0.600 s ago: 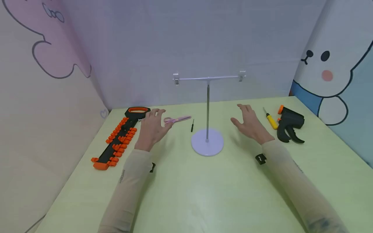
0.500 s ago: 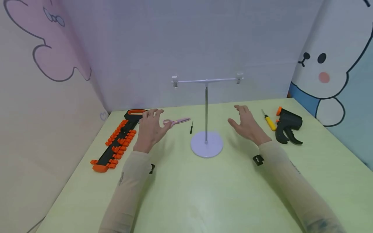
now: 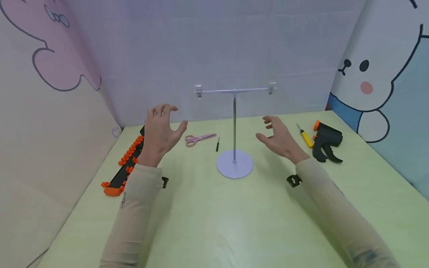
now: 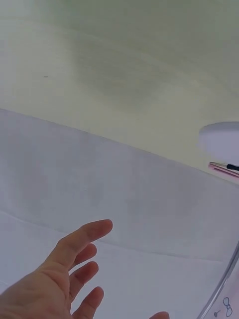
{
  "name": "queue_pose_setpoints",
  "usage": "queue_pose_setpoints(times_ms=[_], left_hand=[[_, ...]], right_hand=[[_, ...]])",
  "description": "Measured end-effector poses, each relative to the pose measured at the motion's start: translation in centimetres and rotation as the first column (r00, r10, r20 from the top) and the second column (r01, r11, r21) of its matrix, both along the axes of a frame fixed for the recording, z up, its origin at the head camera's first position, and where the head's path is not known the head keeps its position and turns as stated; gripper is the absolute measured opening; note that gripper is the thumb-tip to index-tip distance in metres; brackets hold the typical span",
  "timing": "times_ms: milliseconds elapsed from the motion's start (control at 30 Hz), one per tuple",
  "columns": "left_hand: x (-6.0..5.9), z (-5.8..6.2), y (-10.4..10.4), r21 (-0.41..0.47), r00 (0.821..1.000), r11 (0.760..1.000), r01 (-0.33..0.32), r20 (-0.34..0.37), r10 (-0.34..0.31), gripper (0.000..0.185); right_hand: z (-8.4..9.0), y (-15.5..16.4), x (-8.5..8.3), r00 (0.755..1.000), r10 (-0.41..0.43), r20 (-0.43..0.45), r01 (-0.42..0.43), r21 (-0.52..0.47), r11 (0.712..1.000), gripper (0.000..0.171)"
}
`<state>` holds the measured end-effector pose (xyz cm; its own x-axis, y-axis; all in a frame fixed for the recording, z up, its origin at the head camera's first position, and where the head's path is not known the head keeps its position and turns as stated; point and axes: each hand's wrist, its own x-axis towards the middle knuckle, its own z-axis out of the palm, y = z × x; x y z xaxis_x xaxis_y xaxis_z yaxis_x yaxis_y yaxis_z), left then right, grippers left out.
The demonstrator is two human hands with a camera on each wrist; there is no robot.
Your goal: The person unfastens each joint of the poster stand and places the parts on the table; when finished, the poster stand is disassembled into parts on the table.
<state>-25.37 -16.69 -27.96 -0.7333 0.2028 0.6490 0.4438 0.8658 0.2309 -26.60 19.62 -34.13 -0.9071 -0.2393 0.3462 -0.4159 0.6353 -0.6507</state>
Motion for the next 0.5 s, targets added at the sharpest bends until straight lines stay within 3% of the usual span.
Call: queue_pose_setpoints(times_ms=[167,267,400,500], left_hand=[[0.2,3.0,0.5,-0.001,0.999,1.0,0.028,-0.022,-0.028,0.047],[0.3,4.7,1.2,0.027,0.994,0.998,0.054,-0.093,-0.051,0.045],[0.7,6.9,2.1,0.057,0.974,0.993,0.103,-0.206,-0.09,0.042],[1.0,8.6,2.9,0.042,0.967,0.991,0.127,-0.227,-0.114,0.042]], right_hand=[[-0.2,-0.9,0.2,1.0,0.013,-0.027,-0.014,-0.058,0.998,0.062],[-0.4,-1.4,0.4,0.999,0.018,-0.037,-0.021,-0.085,0.996,0.062],[-0.4,-2.1,0.5,0.998,0.04,-0.042,-0.044,-0.109,0.993,0.062],[-0.3,-2.6,0.4,0.998,0.058,-0.036,-0.062,-0.119,0.991,0.062]])
